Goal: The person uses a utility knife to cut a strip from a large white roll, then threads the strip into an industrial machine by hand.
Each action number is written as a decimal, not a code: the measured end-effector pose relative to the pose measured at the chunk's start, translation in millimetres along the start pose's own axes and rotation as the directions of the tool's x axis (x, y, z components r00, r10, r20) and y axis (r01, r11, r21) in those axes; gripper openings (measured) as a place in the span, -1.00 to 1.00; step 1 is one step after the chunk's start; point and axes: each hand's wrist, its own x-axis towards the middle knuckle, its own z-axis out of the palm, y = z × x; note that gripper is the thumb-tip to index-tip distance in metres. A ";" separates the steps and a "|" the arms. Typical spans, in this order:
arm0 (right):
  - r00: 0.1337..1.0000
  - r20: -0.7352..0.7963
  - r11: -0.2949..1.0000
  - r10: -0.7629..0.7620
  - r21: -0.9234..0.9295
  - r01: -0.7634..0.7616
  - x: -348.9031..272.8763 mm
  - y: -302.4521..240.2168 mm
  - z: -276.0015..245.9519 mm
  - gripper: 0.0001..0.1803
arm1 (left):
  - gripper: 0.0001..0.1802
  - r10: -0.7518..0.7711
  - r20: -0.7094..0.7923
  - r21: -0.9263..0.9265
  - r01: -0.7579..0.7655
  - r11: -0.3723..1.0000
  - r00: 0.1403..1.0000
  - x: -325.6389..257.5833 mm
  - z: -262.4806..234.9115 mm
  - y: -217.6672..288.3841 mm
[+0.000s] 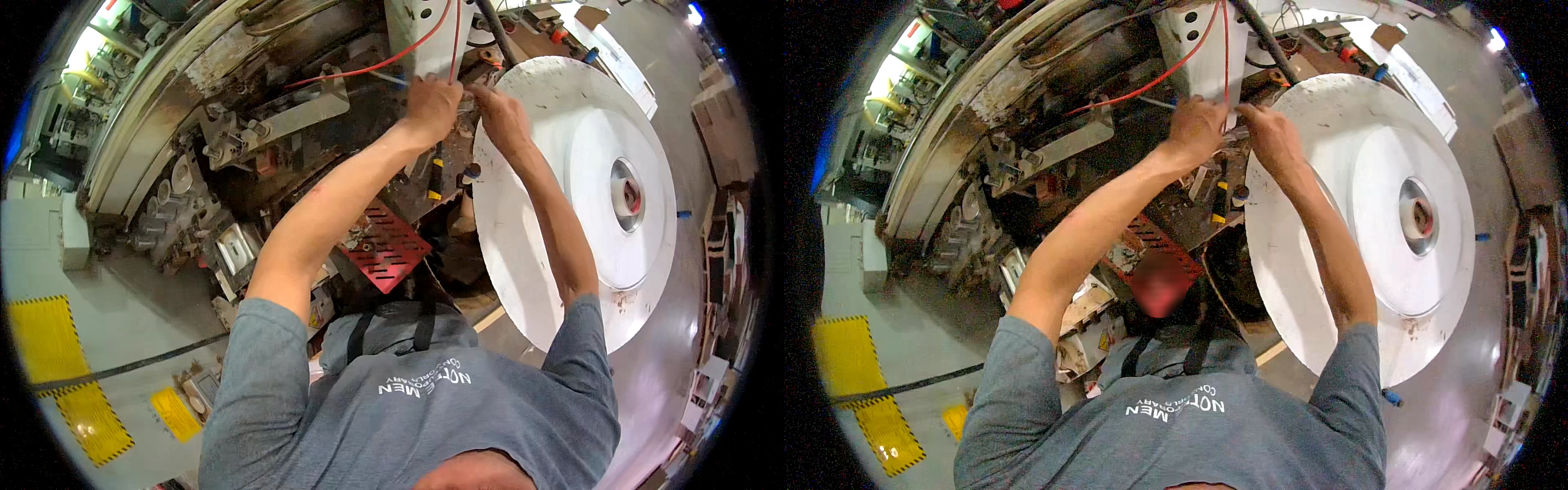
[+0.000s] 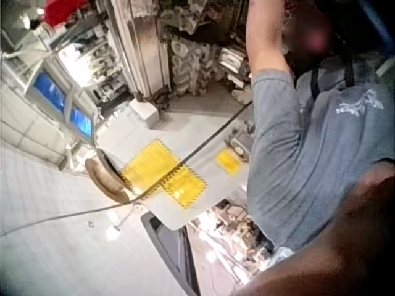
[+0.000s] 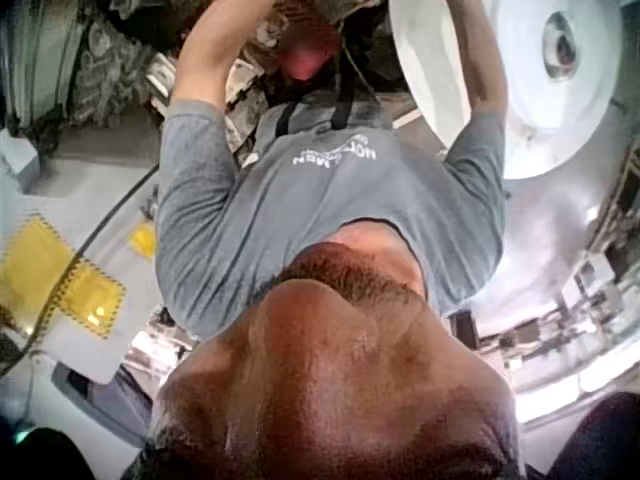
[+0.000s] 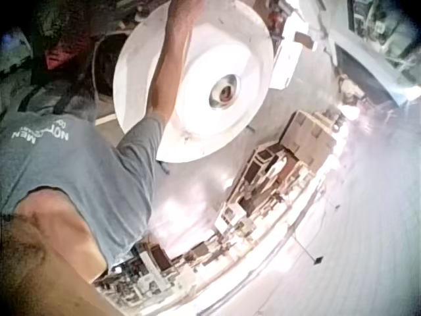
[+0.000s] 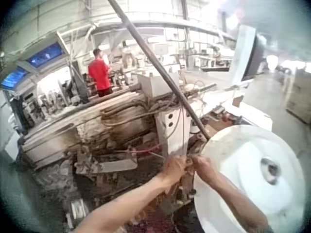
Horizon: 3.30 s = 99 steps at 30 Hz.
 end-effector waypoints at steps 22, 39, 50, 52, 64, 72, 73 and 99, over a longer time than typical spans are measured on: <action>0.975 -0.029 0.975 -0.222 -0.003 0.222 97.3 11.2 78.3 -0.92 | -0.78 -0.459 -0.239 -0.093 0.450 0.888 0.856 -15.6 15.5 -86.1; 0.941 0.023 0.936 -0.339 0.111 0.334 98.4 -3.2 77.4 -0.71 | -0.84 -0.653 0.182 0.141 0.638 0.757 0.735 -62.6 4.8 -66.1; 0.822 0.329 0.869 -0.464 0.346 0.353 27.3 -79.8 43.1 -0.73 | -0.92 -0.589 0.202 -0.055 0.609 0.791 0.783 -101.7 -48.0 -42.3; 0.841 0.036 0.770 -0.540 0.424 0.477 8.3 -86.2 41.6 -0.82 | -0.92 -0.555 0.193 -0.044 0.572 0.819 0.809 -105.2 -54.4 -32.4; 0.951 0.231 0.977 -0.206 0.097 0.189 -114.7 -114.4 14.7 -0.64 | -0.82 -0.512 0.192 -0.003 0.522 0.853 0.837 -164.3 -107.4 -10.1; 0.962 0.224 0.973 0.155 -0.201 -0.110 -210.5 -93.9 -26.2 -0.32 | -0.82 -0.563 0.134 -0.028 0.571 0.820 0.815 -206.1 -109.5 -28.6; 0.963 0.231 0.978 0.137 -0.186 -0.095 -207.6 -91.0 -23.9 -0.32 | -0.83 -0.572 0.130 -0.028 0.580 0.814 0.810 -211.1 -114.0 -29.2; 0.794 0.070 0.760 -0.604 0.349 0.548 35.1 -116.8 51.5 -0.56 | -0.85 -0.682 0.053 -0.101 0.683 0.723 0.730 -181.4 -109.0 -33.3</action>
